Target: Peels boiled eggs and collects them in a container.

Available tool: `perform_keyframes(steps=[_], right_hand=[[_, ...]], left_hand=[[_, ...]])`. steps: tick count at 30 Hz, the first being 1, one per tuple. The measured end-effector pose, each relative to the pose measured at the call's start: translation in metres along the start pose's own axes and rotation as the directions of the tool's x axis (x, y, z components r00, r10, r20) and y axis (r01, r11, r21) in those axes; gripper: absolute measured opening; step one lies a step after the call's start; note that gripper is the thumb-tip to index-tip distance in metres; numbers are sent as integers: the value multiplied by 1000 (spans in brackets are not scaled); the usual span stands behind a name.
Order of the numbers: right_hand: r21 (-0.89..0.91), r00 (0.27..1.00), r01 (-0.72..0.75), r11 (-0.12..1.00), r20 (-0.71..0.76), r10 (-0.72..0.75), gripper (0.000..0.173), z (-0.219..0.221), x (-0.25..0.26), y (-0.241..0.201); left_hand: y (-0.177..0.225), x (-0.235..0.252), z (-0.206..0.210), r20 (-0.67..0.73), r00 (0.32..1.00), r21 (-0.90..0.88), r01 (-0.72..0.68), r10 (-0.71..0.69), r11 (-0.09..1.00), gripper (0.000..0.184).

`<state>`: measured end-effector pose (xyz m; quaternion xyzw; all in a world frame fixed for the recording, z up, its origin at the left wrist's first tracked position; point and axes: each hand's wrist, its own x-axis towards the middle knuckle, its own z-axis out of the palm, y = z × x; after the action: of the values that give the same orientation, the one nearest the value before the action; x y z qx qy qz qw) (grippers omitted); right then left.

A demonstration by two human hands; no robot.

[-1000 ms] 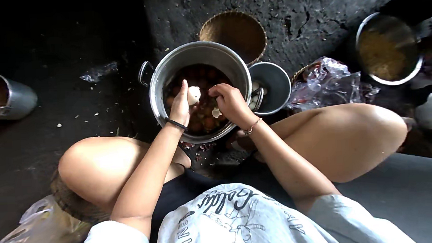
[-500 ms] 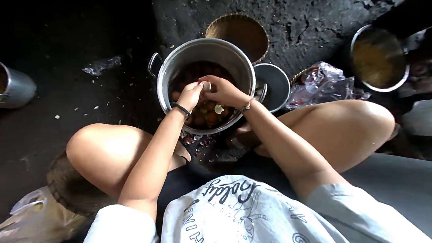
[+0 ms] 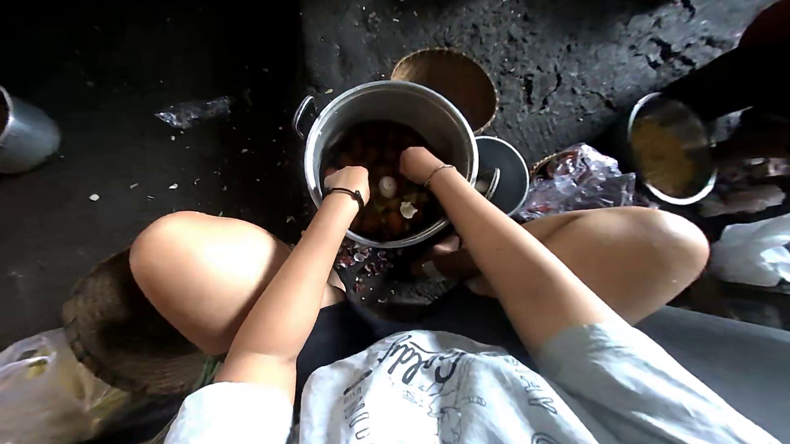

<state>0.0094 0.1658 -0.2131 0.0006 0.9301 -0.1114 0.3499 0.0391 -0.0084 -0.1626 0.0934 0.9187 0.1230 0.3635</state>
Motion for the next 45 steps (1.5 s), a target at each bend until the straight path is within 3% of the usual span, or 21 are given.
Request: perform_keyframes(steps=[4, 8, 11, 13, 17, 21, 24, 27, 32, 36, 38, 39, 40, 42, 43, 45], right_hand=[[-257, 997, -63, 964, 20, 71, 30, 6, -15, -15], [-255, 1000, -29, 967, 3, 31, 22, -1, -12, -22], [-127, 991, 128, 984, -26, -132, 48, 1, -5, -23], [-142, 997, 79, 987, 24, -76, 60, 12, -13, -35], [-178, 989, -48, 983, 128, 72, 38, 40, -26, -59], [-160, 985, 6, 987, 172, 22, 37, 35, -15, -52], [95, 987, 142, 985, 59, -148, 36, 20, 0, -23], [348, 948, 286, 893, 32, -316, 24, -21, -31, -11], [351, 909, 410, 842, -234, -346, 34, -93, -89, -8], [330, 675, 684, 651, -623, -395, 29, -130, -116, -6], [273, 604, 695, 665, -724, -333, 29, -125, -104, -3], [201, 638, 615, 763, -695, -331, 28, -110, -92, 2], [84, 749, 454, 887, -576, -328, 26, -89, -79, 6], [-142, 963, 198, 970, -158, -220, 24, -42, -60, 11], [-154, 980, 186, 970, -38, -194, 25, -32, -54, 14], [21, 938, 325, 945, -135, -320, 26, -49, -54, 29]], left_hand=[[-6, 19, 4, 17, 1000, 88, -4, 2, 996, 26], [-7, 17, 8, 101, 995, 116, -6, -5, 993, 36], [-4, 13, 8, 124, 992, 128, 19, -35, 992, 41], [-5, 14, 9, 130, 991, 129, 16, -33, 991, 42], [-3, 14, 6, 123, 992, 103, -4, -8, 995, 38], [-7, 12, 7, 112, 994, 74, -7, -1, 997, 39], [-9, 11, 5, 105, 994, 81, 20, -28, 996, 41], [-5, 2, 2, 115, 992, 72, 35, -43, 997, 36], [-4, 12, 7, 116, 993, 38, -10, 6, 999, 37], [-7, 14, 12, 120, 992, 53, -32, 26, 998, 39], [-10, 15, 14, 125, 992, 52, -39, 32, 998, 40], [-12, 15, 16, 126, 992, 49, -37, 31, 998, 40], [-13, 15, 18, 119, 992, 40, -38, 33, 998, 39], [-13, 16, 22, 113, 993, 53, -38, 32, 998, 40], [-14, 17, 22, 113, 993, 64, -42, 34, 997, 40], [-12, 23, 20, 109, 993, 53, -38, 32, 998, 39]])
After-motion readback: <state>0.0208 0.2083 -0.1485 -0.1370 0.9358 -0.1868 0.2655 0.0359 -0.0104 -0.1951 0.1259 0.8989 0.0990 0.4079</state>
